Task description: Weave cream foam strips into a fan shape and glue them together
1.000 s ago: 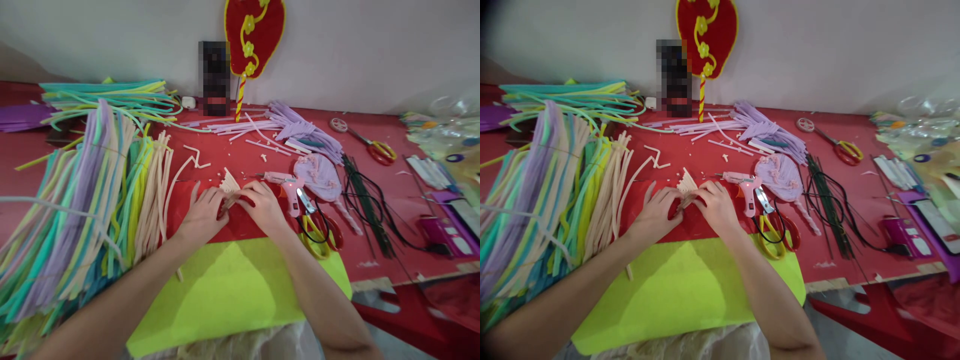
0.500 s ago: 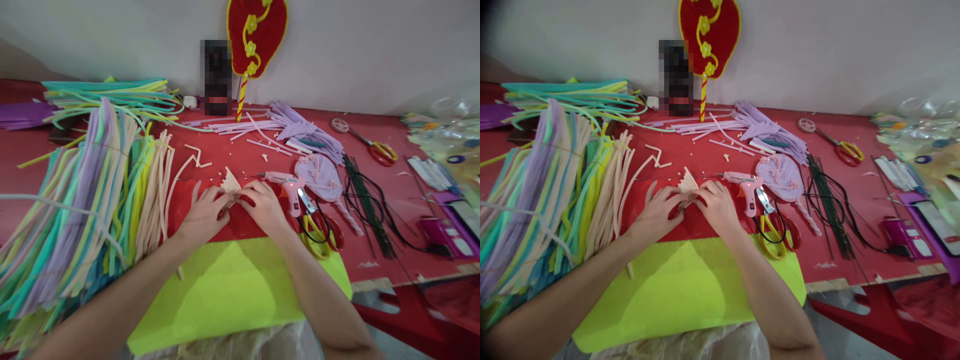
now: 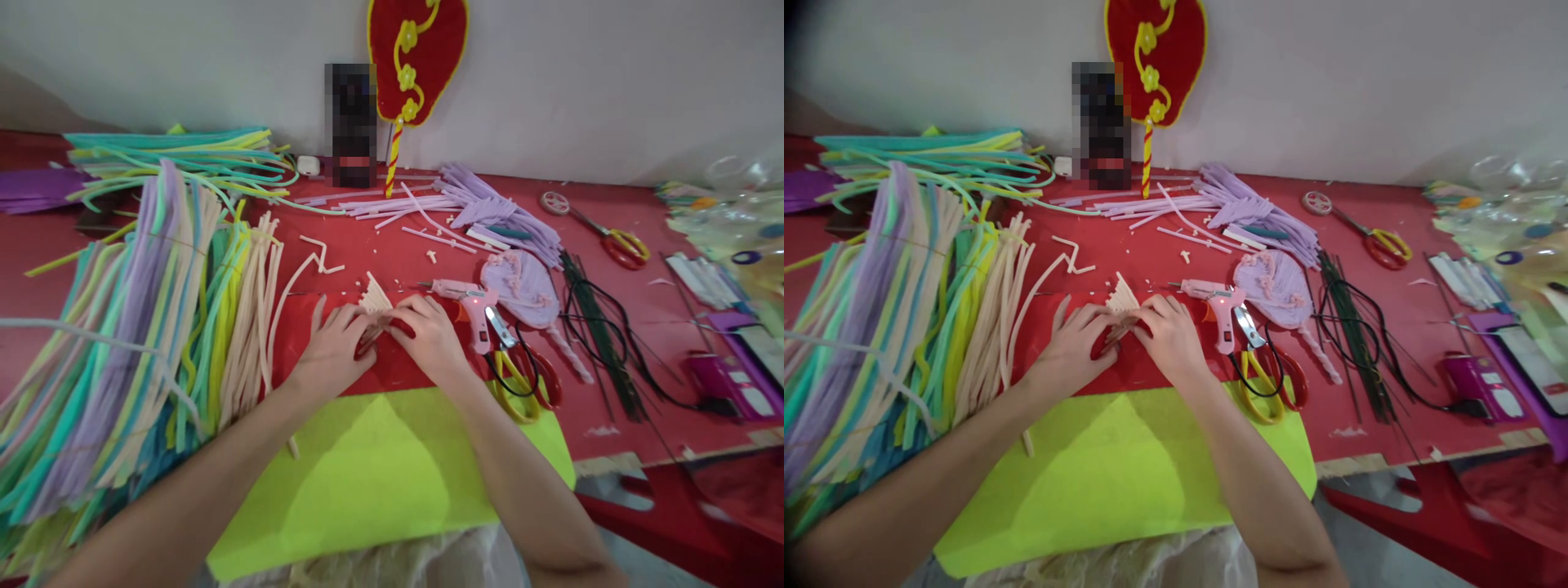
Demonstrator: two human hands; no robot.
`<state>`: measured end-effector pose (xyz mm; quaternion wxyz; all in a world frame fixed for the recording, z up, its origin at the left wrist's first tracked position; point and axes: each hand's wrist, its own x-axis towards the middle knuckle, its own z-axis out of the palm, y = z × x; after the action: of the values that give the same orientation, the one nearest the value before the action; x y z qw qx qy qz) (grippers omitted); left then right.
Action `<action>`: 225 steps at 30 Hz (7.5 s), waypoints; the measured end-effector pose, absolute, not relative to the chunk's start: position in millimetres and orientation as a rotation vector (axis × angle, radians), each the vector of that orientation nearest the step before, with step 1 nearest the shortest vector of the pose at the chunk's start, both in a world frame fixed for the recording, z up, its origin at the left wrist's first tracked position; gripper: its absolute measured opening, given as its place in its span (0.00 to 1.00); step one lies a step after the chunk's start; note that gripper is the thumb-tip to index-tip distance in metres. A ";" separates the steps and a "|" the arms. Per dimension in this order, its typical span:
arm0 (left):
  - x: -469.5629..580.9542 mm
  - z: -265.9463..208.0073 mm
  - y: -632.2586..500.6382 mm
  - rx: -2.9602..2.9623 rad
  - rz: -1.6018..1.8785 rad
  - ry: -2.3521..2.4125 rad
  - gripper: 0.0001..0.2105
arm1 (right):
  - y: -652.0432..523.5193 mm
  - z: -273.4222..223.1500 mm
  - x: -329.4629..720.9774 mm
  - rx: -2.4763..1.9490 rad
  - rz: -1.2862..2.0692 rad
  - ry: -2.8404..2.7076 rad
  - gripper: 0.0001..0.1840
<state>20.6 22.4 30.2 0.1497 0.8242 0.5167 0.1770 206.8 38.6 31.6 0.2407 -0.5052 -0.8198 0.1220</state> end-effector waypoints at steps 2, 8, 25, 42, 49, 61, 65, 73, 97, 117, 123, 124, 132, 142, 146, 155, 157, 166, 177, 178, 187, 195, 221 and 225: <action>20.8 30.0 22.5 2.362 0.514 1.488 0.14 | 38.6 32.0 206.8 -1.382 0.334 -2.243 0.09; 21.0 30.5 22.0 2.372 0.512 1.488 0.13 | 38.8 33.2 206.7 -1.387 0.341 -2.250 0.09; 20.8 29.7 21.9 2.399 0.513 1.490 0.13 | 39.2 31.0 207.2 -1.388 0.334 -2.262 0.10; 20.5 28.9 21.8 2.416 0.515 1.487 0.13 | 39.0 31.1 207.6 -1.393 0.357 -2.264 0.11; 20.5 30.3 22.0 2.418 0.508 1.486 0.13 | 38.5 32.0 206.6 -1.398 0.353 -2.259 0.10; 20.7 29.7 22.2 2.392 0.525 1.479 0.13 | 33.4 46.6 213.3 -1.446 0.362 -2.215 0.11; 21.2 29.2 22.3 2.388 0.554 1.478 0.13 | 23.2 58.4 219.1 -1.525 0.499 -2.365 0.16; 21.9 28.3 21.9 2.361 0.567 1.488 0.12 | -0.3 68.8 212.5 -1.557 0.400 -2.668 0.26; 21.4 25.9 22.3 2.377 0.583 1.483 0.13 | 1.9 73.4 208.6 -1.734 0.437 -2.690 0.29; 20.1 30.7 21.7 2.371 0.556 1.462 0.12 | -22.9 23.8 213.6 -1.549 -0.009 -2.601 0.26; 19.9 26.8 21.6 2.374 0.576 1.457 0.12 | -18.2 21.2 209.4 -1.571 -0.042 -2.566 0.24; 19.9 26.8 21.6 2.375 0.580 1.457 0.12 | -17.8 21.1 208.8 -1.578 -0.044 -2.558 0.23; 20.4 30.2 20.8 2.376 0.568 1.460 0.11 | -19.6 24.5 208.0 -1.616 0.024 -2.561 0.22; 20.4 30.5 21.2 2.364 0.587 1.463 0.11 | -19.8 24.4 205.2 -1.646 0.013 -2.535 0.22; 20.0 28.3 21.7 2.373 0.583 1.468 0.11 | -19.6 24.1 204.9 -1.656 -0.001 -2.533 0.22; 19.4 25.7 23.2 2.405 0.569 1.473 0.11 | -20.7 26.5 203.6 -1.663 -0.002 -2.533 0.22; 19.4 26.1 23.6 2.407 0.564 1.470 0.12 | -20.7 26.4 203.7 -1.663 0.006 -2.535 0.22; 18.9 26.4 23.1 2.431 0.574 1.469 0.11 | -18.5 22.3 203.0 -1.668 0.057 -2.466 0.22; 18.4 25.8 22.3 2.433 0.592 1.468 0.13 | -18.0 21.1 201.6 -1.703 0.030 -2.451 0.22; 18.4 25.5 22.4 2.434 0.592 1.465 0.13 | -18.1 21.2 201.8 -1.700 0.028 -2.454 0.22; 18.2 26.1 22.4 2.413 0.599 1.451 0.13 | -18.0 19.8 203.3 -1.784 -0.015 -2.440 0.23; 18.1 25.9 22.6 2.416 0.609 1.443 0.12 | -18.6 21.7 201.6 -1.789 -0.042 -2.458 0.23; 22.0 22.5 21.9 2.345 0.701 1.500 0.14 | -17.1 16.9 199.0 -1.712 -0.121 -2.445 0.23; 22.2 24.2 21.4 2.355 0.696 1.507 0.14 | -17.6 17.8 200.5 -1.698 -0.100 -2.457 0.24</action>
<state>22.2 21.4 24.2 0.1298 0.8104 0.5187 0.2394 200.5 -17.6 17.8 0.0764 -0.5666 -0.8198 -0.0333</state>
